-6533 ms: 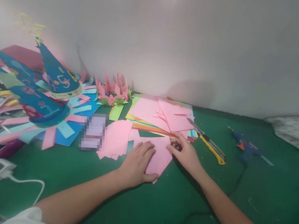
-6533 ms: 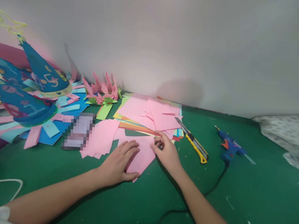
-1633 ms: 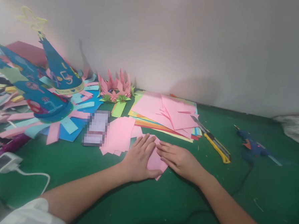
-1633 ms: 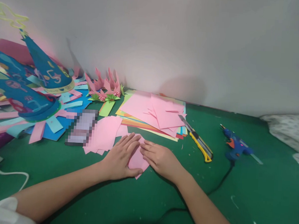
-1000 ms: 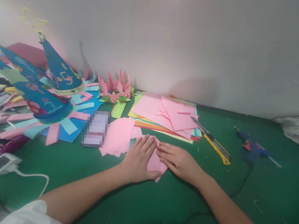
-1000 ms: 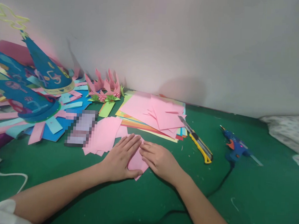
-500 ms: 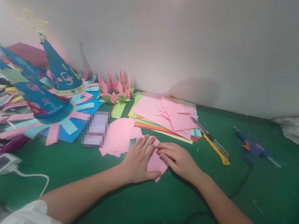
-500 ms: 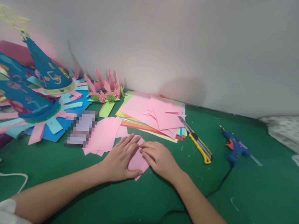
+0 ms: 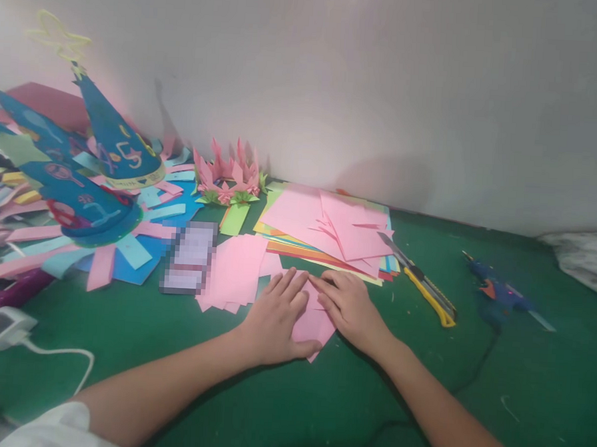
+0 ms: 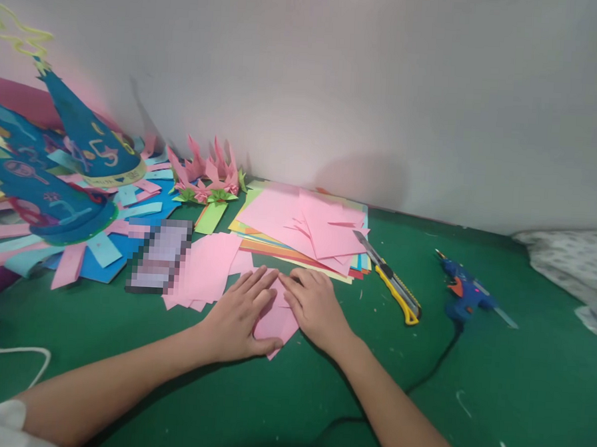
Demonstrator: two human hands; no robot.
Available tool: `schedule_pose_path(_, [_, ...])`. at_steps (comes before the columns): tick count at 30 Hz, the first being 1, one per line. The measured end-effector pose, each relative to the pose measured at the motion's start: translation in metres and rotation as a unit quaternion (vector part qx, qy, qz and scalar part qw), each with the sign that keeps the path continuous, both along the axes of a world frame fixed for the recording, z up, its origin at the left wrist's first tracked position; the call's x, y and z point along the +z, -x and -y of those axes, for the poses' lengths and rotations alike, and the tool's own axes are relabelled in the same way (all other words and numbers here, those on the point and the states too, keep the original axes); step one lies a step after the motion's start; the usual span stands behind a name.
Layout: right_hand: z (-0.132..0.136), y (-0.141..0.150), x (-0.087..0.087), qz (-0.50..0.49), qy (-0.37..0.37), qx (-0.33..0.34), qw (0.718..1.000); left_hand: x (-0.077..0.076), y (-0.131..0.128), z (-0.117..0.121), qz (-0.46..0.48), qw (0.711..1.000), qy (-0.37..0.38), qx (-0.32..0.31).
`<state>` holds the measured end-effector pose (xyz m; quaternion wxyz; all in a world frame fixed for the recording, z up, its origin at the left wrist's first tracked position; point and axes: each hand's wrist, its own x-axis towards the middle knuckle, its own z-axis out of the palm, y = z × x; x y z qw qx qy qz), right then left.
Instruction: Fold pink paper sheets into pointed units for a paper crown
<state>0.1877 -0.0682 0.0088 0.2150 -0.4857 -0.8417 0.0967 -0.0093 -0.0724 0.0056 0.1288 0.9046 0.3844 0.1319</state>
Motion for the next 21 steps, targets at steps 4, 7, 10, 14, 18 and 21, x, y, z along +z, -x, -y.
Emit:
schedule_pose_path(4, [0.003,0.001,0.004,0.032,-0.015,-0.004,0.999,0.001,0.000,0.000,-0.004,1.000,-0.002,0.001])
schedule_pose_path(7, [0.003,-0.005,0.011,0.011,-0.017,-0.003,1.000,0.002,0.001,-0.001,-0.007,1.000,-0.004,0.001])
schedule_pose_path(10, [0.003,-0.013,0.018,-0.008,-0.010,0.015,1.000,0.002,0.001,-0.001,-0.007,1.000,-0.006,0.002])
schedule_pose_path(14, [0.003,-0.024,0.023,-0.001,-0.008,0.027,1.000,0.003,0.001,-0.001,-0.015,1.000,0.001,0.002])
schedule_pose_path(18, [0.004,-0.032,0.025,0.003,-0.020,0.052,0.998,0.002,0.001,0.000,-0.013,1.000,0.003,0.001])
schedule_pose_path(21, [0.004,-0.036,0.026,0.015,-0.036,0.082,0.996,0.001,0.001,0.000,-0.012,1.000,0.004,0.001])
